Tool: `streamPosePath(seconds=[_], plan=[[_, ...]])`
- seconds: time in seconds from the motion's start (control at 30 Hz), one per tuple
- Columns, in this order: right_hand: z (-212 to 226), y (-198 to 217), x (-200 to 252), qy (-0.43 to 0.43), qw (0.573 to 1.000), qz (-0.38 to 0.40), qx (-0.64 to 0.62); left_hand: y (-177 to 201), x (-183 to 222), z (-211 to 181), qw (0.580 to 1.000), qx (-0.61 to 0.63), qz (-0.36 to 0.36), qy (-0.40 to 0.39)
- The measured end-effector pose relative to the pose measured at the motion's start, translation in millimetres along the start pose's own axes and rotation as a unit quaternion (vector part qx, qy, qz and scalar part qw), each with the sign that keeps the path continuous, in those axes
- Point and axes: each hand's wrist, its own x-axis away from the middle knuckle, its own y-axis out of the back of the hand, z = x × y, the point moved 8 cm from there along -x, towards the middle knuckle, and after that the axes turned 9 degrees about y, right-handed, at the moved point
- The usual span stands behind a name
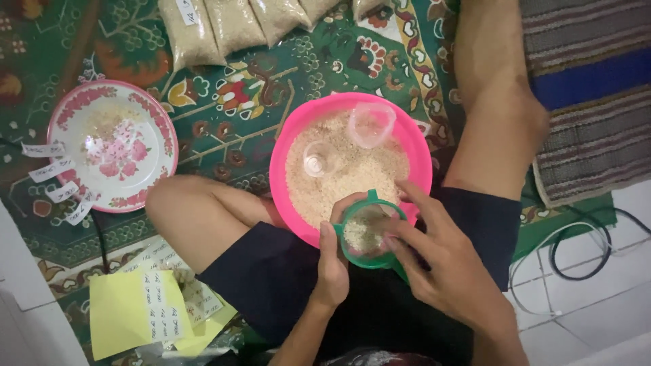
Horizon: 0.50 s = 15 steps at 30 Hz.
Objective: Sifting rice using a handheld strainer and packaging it into small plastic bags while sitting on the floor.
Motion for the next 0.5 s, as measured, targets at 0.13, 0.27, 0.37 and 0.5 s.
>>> streamPosePath(seconds=[0.13, 0.27, 0.37, 0.5], plan=[[2.4, -8.0, 0.0, 0.006, 0.998, 0.035, -0.055, -1.7, 0.5, -1.2, 1.0, -0.014, 0.006, 0.008], [-0.7, -0.5, 1.6, 0.008, 0.997, -0.007, -0.073, -5.2, 1.4, -4.7, 0.999, -0.04, 0.003, -0.008], [-9.4, -0.8, 4.6, -0.01, 0.996, 0.009, -0.088, -9.3, -0.6, -3.6, 0.998, -0.054, 0.004, -0.013], [-5.4, 10.3, 7.2, -0.005, 0.992, -0.015, -0.121, -12.9, -0.5, -2.5, 0.998, -0.063, -0.006, -0.001]])
